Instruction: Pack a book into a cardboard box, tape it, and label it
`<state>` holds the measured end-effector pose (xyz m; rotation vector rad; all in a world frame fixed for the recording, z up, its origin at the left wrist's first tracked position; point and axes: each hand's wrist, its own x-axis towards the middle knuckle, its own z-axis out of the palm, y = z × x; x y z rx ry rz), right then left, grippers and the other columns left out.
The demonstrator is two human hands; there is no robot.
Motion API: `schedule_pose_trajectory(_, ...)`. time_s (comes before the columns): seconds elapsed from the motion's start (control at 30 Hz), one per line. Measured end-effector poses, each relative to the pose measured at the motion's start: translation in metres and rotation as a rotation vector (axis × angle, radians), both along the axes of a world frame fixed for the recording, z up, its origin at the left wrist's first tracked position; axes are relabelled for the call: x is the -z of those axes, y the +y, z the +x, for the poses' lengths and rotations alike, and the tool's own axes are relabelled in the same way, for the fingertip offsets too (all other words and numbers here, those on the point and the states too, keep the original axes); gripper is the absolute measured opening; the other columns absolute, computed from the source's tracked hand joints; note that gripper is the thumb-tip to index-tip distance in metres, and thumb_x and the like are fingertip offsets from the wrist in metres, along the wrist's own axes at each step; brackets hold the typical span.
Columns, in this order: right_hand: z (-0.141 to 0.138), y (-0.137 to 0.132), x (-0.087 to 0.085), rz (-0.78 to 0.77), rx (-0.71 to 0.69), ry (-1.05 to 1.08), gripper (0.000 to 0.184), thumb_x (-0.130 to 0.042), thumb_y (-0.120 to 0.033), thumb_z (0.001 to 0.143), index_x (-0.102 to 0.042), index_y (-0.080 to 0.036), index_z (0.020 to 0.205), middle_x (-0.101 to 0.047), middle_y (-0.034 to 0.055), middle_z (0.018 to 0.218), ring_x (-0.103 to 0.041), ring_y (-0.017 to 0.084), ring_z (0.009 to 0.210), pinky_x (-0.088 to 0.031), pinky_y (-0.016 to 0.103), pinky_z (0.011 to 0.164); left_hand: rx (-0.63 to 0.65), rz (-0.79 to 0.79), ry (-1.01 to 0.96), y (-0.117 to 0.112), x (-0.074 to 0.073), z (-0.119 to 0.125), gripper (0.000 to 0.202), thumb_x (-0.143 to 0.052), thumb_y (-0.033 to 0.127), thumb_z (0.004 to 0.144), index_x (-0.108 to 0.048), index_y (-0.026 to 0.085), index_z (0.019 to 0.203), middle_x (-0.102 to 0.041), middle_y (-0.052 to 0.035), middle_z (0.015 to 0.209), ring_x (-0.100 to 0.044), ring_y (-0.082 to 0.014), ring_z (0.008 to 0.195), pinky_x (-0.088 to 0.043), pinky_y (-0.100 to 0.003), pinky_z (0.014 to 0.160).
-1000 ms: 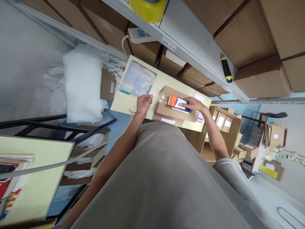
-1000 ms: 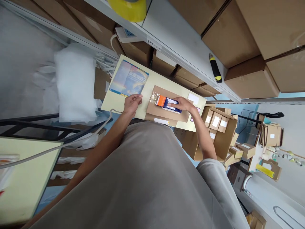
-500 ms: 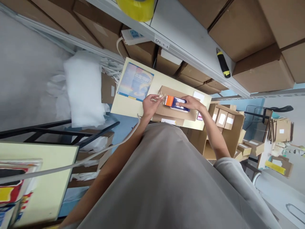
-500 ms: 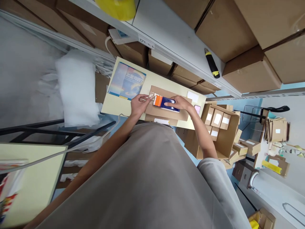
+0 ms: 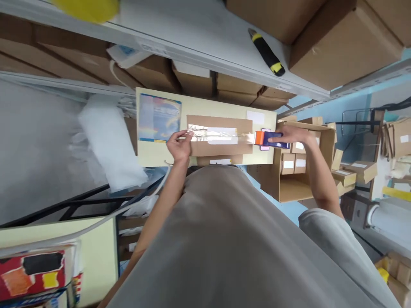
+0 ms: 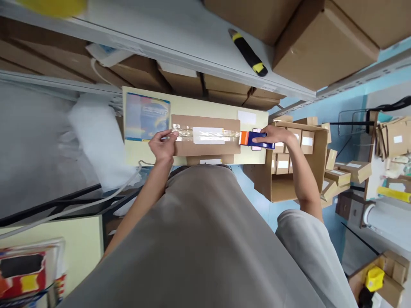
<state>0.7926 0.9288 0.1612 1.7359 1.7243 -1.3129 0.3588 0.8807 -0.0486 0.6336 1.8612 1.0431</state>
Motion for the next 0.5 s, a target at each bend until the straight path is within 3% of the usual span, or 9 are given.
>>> schedule_pose_trajectory(0.07,0.032,-0.007,-0.003,-0.033,0.001,-0.005,0.087,-0.078,-0.107,0.072,-0.083,-0.020,0.080,-0.076,0.0087,0.068,-0.066,0.022,0.061,-0.048,0.037,0.063,-0.024,-0.003,0.024,0.001,-0.001,0.004,0.019,-0.092,0.020,0.087,-0.080,0.017,0.101,-0.071,0.0056,0.084,-0.048,-0.0102,0.075,-0.045,-0.026,0.076)
schedule_pose_trajectory(0.13,0.045,-0.009,0.001,-0.068,-0.022,-0.007,0.089,-0.075,-0.106,0.076,-0.085,-0.019,0.088,-0.081,0.0089,0.076,-0.070,0.022,0.065,-0.050,0.035,0.064,-0.048,-0.004,0.062,0.001,-0.004,0.010,0.018,-0.091,0.015,0.086,-0.081,0.016,0.101,-0.073,0.0043,0.086,-0.051,-0.0105,0.075,-0.047,-0.026,0.077)
schedule_pose_trajectory(0.33,0.030,-0.003,0.027,-0.071,-0.058,-0.136,0.084,-0.076,-0.096,0.089,-0.087,-0.014,0.104,-0.085,0.0126,0.093,-0.078,0.027,0.086,-0.052,0.033,0.071,-0.079,-0.022,0.171,0.002,-0.016,0.021,0.021,-0.088,0.009,0.084,-0.083,0.010,0.105,-0.072,0.0023,0.085,-0.053,-0.0103,0.073,-0.047,-0.024,0.076)
schedule_pose_trajectory(0.5,0.018,0.001,0.047,-0.026,-0.098,-0.239,0.074,-0.078,-0.082,0.097,-0.086,-0.012,0.118,-0.086,0.0161,0.105,-0.080,0.032,0.097,-0.055,0.035,0.079,-0.059,-0.018,0.240,0.001,-0.014,0.021,0.020,-0.086,0.011,0.085,-0.083,0.010,0.105,-0.072,0.0031,0.087,-0.051,-0.0102,0.072,-0.048,-0.024,0.077)
